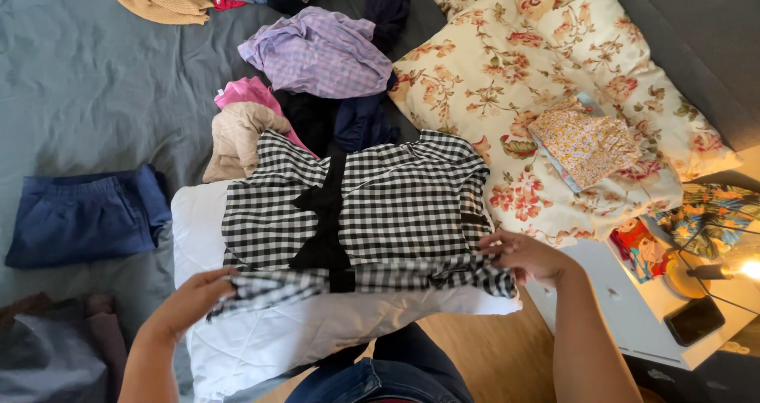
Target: The person folds a floral patterned cloth, a black and white checkered shirt, and a purple plaid shirt on a white pillow placed on a bed. The person places the folded items onto a stack on a nearby dresser.
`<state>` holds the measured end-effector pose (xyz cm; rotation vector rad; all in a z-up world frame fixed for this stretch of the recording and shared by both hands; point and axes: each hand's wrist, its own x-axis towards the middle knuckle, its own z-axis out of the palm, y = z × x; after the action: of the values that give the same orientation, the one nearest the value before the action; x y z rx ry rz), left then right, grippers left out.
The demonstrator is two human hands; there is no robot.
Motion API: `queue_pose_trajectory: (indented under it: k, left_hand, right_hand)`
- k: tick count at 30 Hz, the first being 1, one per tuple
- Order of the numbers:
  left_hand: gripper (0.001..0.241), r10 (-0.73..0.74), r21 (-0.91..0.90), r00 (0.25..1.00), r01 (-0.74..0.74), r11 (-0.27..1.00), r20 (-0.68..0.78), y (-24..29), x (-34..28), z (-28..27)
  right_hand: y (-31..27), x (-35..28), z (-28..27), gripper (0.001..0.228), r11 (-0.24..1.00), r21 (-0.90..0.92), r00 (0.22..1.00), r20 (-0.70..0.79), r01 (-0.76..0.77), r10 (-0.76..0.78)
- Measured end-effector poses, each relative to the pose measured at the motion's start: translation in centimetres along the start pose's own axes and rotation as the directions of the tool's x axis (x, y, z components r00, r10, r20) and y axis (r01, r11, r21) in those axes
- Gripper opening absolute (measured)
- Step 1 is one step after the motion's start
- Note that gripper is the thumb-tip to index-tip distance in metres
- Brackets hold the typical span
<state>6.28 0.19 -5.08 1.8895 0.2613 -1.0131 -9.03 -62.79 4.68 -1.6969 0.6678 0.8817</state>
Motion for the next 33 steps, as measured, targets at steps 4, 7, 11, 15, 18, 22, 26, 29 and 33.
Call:
queue_pose_trajectory:
  k: [4,7,11,15,18,22,26,29,33]
  left_hand:
    - [0.05,-0.041,-0.054,0.998,0.038,0.998,-0.055,2.9,3.3,-0.1]
    - [0.049,0.092,-0.033,0.989,-0.096,0.995,-0.114,5.4,4.1,0.9]
    - [0.05,0.07,-0.024,0.967,-0.078,0.997,-0.246,9.9,0.9,2.7]
    - [0.055,0.066,0.176,0.961,-0.018,0.984,-0.269,8.4,0.3,3.0]
    - [0.053,0.269,-0.22,0.94,-0.313,0.924,-0.209,4.5,0.4,2.4]
    - [0.056,0.282,-0.372,0.959,-0.253,0.893,0.025,3.8,-2.0,1.5]
    - [0.061,-0.224,0.369,0.954,0.138,0.919,0.199,6.6,-3.4,1.0]
    - [0.066,-0.054,0.478,0.987,0.121,0.87,-0.151,10.4,-3.6,3.5]
    - [0.048,0.693,0.614,0.569,-0.371,0.697,-0.443,13.4,-1.2,8.4]
  right_hand:
    - [1.5,5.1,-3.7,0.057,0.972,0.203,0.992,0.001,0.121,-0.124]
    - [0.9,6.5,-4.1,0.06,0.962,0.242,0.981,-0.178,0.125,-0.083]
    - [1.5,7.3,-2.9,0.068,0.929,0.362,0.966,-0.205,-0.076,0.159]
    - [5.0,8.5,-1.8,0.072,0.987,0.156,0.958,-0.288,0.029,0.018]
    - [11.3,11.8,-3.4,0.053,0.915,0.197,0.904,-0.326,0.352,-0.277]
    - [14.7,11.4,-4.7,0.024,0.903,0.219,0.914,-0.259,0.369,-0.311]
    - [8.6,6.3,-2.4,0.024,0.89,-0.456,0.994,0.099,0.002,0.048]
    - [1.5,3.7,1.4,0.029,0.725,-0.671,0.978,-0.003,-0.157,0.209]
    - [-1.9,6.0,7.4,0.031,0.768,-0.639,0.758,-0.522,-0.045,-0.39]
